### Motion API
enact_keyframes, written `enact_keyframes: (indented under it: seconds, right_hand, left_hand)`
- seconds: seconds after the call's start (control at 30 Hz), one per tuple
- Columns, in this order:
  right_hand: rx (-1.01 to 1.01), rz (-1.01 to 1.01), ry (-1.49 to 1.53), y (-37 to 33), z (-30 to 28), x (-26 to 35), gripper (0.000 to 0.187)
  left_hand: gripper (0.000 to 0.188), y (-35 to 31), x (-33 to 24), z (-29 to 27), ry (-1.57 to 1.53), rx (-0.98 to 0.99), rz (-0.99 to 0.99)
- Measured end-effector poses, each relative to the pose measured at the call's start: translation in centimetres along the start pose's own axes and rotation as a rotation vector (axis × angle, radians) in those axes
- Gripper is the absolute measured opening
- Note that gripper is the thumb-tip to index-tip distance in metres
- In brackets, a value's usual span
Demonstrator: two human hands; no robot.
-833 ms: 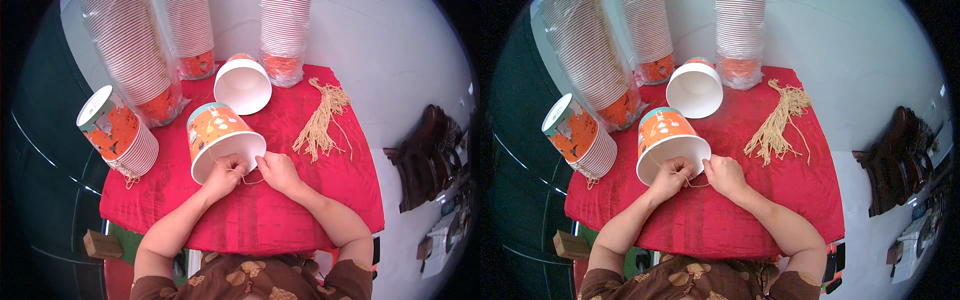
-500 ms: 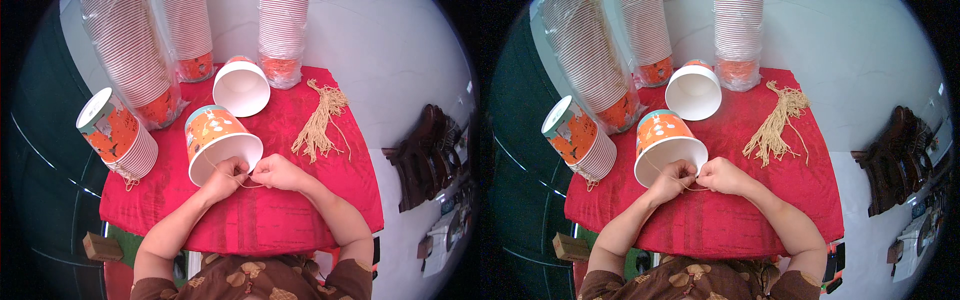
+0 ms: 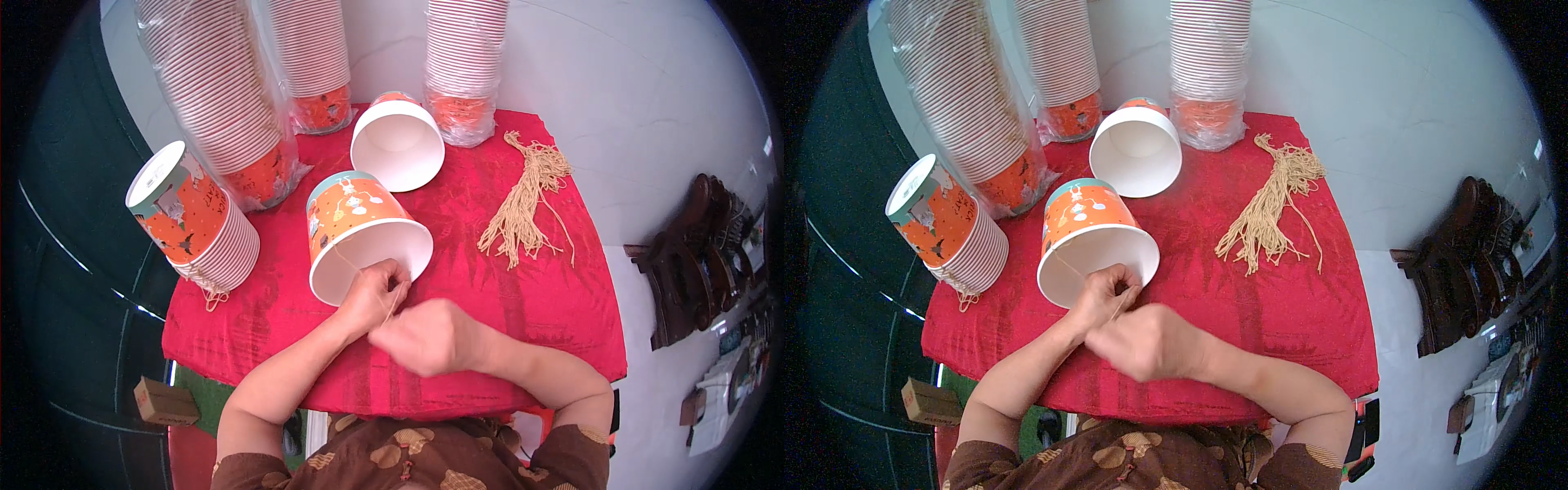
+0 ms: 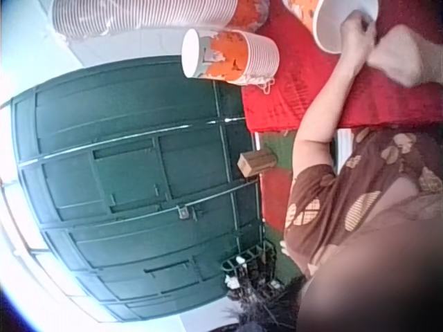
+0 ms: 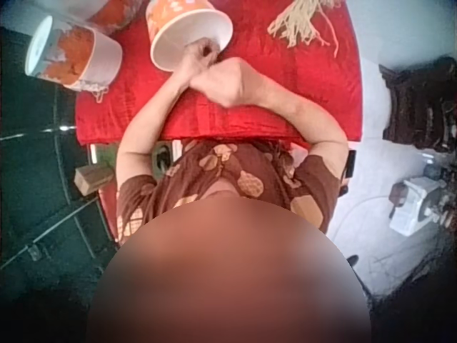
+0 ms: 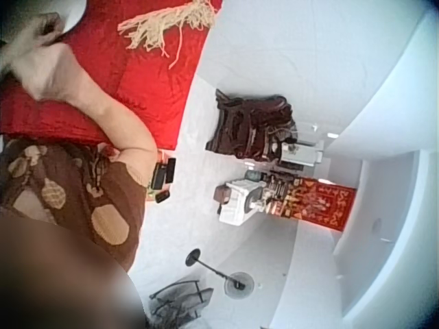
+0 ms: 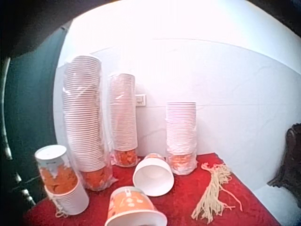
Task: Attaching elastic strings to paper cups by threading them through pre-made holes to create party hats.
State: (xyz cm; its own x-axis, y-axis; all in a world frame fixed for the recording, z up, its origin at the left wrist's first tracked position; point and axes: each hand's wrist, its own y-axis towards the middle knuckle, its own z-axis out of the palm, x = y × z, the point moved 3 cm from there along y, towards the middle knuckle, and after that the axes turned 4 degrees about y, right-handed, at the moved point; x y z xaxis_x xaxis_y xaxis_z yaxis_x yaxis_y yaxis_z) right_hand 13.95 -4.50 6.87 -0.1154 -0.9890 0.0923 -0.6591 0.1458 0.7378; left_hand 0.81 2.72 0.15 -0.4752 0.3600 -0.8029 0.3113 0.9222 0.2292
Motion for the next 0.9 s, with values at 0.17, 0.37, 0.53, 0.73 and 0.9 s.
enact_keyframes:
  seconds: [0.17,0.37,0.53,0.73,0.9]
  right_hand:
    - [-0.047,-0.19,0.03,0.1,-0.4,2.1,0.029]
    - [-0.167,0.524,-0.077,-2.5,0.6,-4.7,0.017]
    - [-0.047,0.73,-0.124,-5.0,1.2,-7.0,0.019]
    - [-0.034,0.689,-0.088,-5.1,1.7,-7.3,0.018]
    - [-0.043,0.67,-0.049,-5.3,2.1,-7.5,0.015]
  left_hand:
    - [0.004,0.1,-0.4,-0.2,0.028,-0.031,0.045]
    - [0.005,0.0,0.0,-0.2,0.033,-0.015,0.028]
    - [0.004,0.1,0.7,0.0,-0.013,0.028,0.019]
    - [0.005,0.2,0.1,-0.2,-0.026,0.017,0.055]
    - [0.005,0.2,0.2,-0.2,-0.021,0.007,0.073]
